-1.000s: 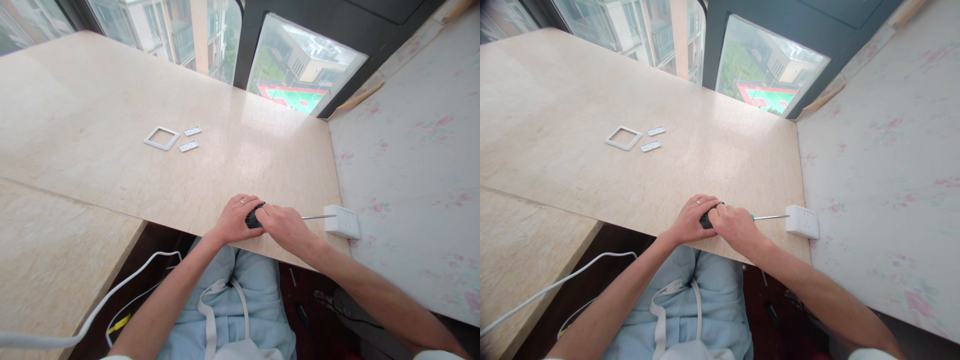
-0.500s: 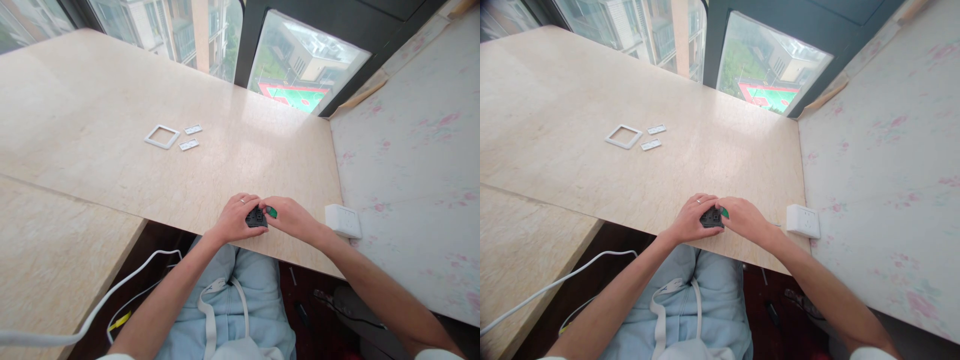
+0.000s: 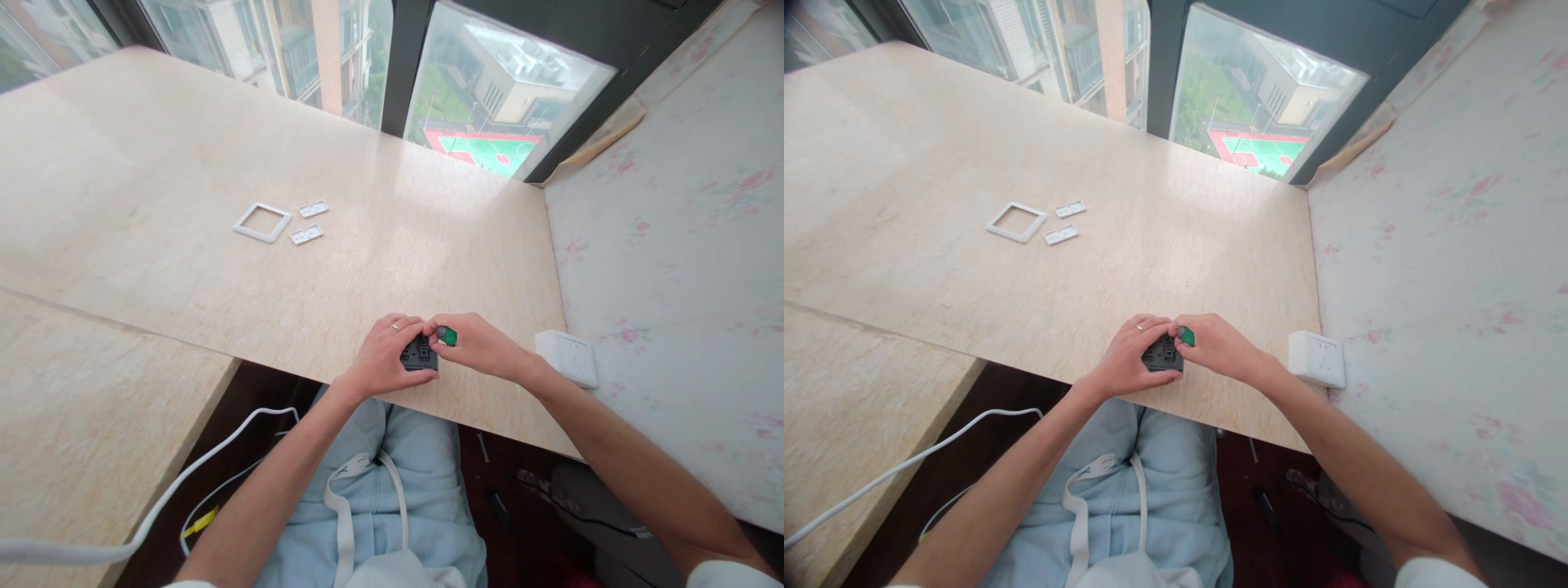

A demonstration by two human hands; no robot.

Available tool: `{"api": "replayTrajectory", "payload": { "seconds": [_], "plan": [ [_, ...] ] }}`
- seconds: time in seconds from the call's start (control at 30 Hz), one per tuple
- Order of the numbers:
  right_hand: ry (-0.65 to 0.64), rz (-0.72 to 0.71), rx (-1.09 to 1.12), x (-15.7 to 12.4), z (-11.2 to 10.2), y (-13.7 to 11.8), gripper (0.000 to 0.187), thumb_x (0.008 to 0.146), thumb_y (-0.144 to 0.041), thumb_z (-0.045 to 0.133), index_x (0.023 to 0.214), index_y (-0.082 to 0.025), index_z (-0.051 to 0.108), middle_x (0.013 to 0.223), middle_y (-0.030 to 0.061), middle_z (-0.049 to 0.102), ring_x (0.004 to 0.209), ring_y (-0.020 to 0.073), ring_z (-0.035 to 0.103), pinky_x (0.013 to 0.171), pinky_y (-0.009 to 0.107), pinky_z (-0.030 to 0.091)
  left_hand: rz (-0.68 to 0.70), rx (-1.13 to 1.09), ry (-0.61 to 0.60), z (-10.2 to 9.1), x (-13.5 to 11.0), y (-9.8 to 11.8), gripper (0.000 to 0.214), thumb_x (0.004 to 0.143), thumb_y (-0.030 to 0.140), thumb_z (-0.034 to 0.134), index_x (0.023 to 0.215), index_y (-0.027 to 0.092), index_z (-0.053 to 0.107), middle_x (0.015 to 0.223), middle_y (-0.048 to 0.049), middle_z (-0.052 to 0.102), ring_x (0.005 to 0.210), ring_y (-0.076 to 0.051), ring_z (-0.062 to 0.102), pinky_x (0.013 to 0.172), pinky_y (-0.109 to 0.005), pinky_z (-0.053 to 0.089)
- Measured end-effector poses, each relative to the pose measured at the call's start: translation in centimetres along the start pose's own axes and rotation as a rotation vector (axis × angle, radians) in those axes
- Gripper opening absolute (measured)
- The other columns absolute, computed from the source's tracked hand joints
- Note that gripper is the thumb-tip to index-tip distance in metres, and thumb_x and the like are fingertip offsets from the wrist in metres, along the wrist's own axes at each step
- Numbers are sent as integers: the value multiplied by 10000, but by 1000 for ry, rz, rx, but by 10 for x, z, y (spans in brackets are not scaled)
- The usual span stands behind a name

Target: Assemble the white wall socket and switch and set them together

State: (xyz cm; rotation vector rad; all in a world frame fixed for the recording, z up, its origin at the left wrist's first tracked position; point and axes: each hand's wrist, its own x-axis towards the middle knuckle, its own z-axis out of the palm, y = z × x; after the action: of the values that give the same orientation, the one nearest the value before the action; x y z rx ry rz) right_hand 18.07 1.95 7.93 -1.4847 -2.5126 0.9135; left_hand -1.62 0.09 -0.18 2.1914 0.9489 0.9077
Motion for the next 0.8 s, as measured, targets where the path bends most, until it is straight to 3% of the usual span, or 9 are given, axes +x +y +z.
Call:
{"api": "replayTrajectory", "payload": {
  "seconds": [0.17, 0.47, 0.63, 0.8],
  "plan": [
    [-8, -100, -16, -3, 2, 4, 141, 905, -196, 530, 969, -184, 656, 893, 39, 728, 766, 153, 633, 729, 267, 439, 5, 6, 2, 0, 0, 0, 643, 753, 565, 769, 1265, 218, 592, 1291, -94, 654, 1179, -280, 588, 1091, -435, 398],
    [-32, -228, -20, -5, 4, 20, 278, 972, -253, 484, 1206, -201, 626, 1030, 66, 752, 933, 190, 694, 836, 317, 497, 5, -8, -14, -1, 1, 0, 644, 753, 548, 779, 1276, 221, 593, 1300, -94, 651, 1185, -280, 581, 1083, -442, 410],
    [40, -226, 32, -7, 1, 27, 247, 930, -224, 553, 1158, -205, 645, 1049, 53, 766, 979, 187, 708, 888, 309, 504, 3, -4, -5, -1, 0, 0, 698, 741, 562, 782, 1324, 237, 576, 1306, -97, 647, 1185, -287, 583, 1085, -461, 410],
    [11, -244, -97, -10, 2, 23, 161, 925, -217, 588, 1067, -200, 661, 1027, 54, 771, 933, 196, 715, 823, 300, 503, -8, 4, -3, 0, 0, 0, 676, 736, 566, 782, 1292, 229, 594, 1287, -99, 655, 1175, -290, 586, 1076, -465, 419]
  ]
}}
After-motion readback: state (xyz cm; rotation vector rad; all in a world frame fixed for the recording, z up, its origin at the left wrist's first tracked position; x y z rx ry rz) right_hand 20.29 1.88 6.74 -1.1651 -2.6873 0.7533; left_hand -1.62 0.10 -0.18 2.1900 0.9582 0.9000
